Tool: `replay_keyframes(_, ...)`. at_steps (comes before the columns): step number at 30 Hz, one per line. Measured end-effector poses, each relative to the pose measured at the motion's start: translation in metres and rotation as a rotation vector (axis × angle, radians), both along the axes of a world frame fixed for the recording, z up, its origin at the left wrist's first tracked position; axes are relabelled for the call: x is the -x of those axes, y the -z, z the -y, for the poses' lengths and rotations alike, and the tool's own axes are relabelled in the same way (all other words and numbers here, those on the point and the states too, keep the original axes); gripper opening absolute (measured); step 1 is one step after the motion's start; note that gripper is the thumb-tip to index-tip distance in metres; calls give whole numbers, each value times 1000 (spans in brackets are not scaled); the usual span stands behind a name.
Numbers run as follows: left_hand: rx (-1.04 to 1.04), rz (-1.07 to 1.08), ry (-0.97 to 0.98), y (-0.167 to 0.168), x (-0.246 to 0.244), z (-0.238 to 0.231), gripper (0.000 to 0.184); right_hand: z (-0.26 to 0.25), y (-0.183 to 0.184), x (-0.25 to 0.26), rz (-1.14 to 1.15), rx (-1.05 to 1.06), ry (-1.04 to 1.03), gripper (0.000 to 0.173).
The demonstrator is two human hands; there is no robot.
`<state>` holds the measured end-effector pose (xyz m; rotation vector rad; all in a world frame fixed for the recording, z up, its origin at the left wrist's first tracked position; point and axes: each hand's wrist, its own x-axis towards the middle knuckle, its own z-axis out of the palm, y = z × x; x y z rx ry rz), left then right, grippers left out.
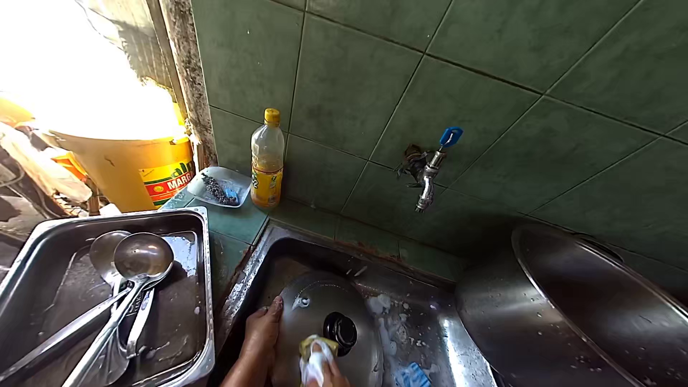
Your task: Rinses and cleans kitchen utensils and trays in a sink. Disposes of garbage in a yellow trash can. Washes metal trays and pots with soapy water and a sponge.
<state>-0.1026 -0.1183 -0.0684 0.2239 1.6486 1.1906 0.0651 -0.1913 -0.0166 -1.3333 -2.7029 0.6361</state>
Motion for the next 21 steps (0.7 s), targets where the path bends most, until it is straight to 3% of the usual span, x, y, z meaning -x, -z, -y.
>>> replay_keyframes(3,-53,-83,-38,1,-3,-1,38,-64,-20,33,238,184,81,38)
replay_keyframes(7,-58,-101,-103,0,-9,1,37,-149,-31,46,332,277,254,38)
replay_keyframes(14,-70,-101,-115,0,-8,1,40,-202,4,-2,452,323,638,36)
replay_keyframes(17,-74,-91,-109,1,-5,-1,41,-198,0,19,335,238,518,33)
replay_keyframes(21,-35,-45,-158,-2,-6,2,48,-151,-1,73,94,159,133,34)
